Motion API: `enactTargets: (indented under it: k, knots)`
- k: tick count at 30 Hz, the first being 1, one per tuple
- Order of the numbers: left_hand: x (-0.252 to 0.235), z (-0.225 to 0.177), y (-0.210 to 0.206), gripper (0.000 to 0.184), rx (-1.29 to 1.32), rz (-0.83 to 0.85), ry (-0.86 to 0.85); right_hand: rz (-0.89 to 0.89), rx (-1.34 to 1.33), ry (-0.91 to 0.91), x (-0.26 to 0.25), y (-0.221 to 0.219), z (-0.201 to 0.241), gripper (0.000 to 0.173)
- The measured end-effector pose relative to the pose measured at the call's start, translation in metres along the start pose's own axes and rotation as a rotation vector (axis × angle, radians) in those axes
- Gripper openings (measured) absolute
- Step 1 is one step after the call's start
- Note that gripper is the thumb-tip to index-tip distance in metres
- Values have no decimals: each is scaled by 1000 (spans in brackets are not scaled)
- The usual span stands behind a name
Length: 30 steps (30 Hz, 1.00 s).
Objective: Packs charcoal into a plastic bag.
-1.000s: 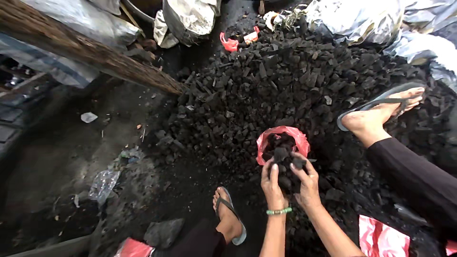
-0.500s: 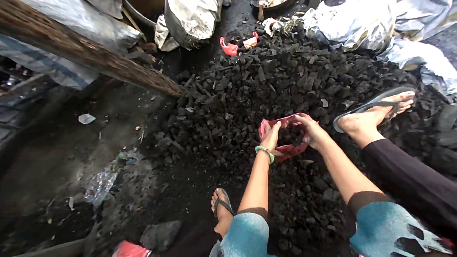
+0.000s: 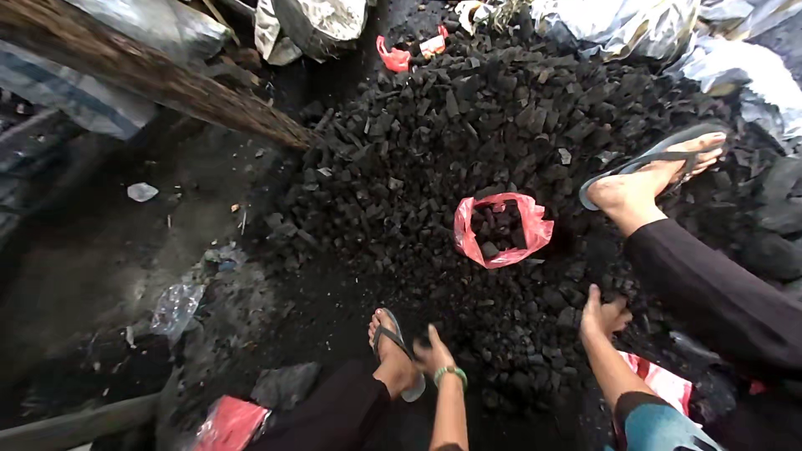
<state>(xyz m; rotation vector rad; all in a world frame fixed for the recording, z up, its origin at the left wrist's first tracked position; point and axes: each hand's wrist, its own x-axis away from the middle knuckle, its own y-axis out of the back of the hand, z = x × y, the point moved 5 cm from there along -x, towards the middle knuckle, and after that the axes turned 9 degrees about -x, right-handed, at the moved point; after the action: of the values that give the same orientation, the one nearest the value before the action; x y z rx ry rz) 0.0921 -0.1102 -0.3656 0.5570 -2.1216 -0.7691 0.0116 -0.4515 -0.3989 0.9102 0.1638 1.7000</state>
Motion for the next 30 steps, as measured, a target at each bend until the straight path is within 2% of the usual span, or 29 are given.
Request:
enactTargets:
  k: [1, 3, 5, 7, 11, 17, 22, 27, 30]
  knots:
    - [10, 33, -7, 77, -46, 34, 153, 47, 60, -28, 4, -4, -14, 80]
    - [35, 76, -29, 87, -52, 156, 379, 204, 154, -25, 15, -17, -29, 82]
    - [51, 84, -57, 90, 47, 251, 480, 300, 235, 14, 32, -30, -29, 79]
    - [58, 61, -75, 86, 151, 267, 456, 333, 266, 57, 51, -39, -24, 69]
    - [65, 13, -84, 71, 161, 337, 362, 390, 217, 153, 79, -51, -24, 49]
    - [74, -15, -87, 59, 107, 387, 206, 480, -85, 263, 99, -63, -23, 47]
    - [71, -29, -87, 61, 197, 465, 117, 661, -436, 168, 102, -72, -2, 44]
    - [77, -53, -75, 60, 288, 590, 70, 805, -506, 54, 99, -71, 17, 37]
    - [95, -72, -65, 54, 321, 652, 34, 809, -573, 56, 98, -60, 37, 30]
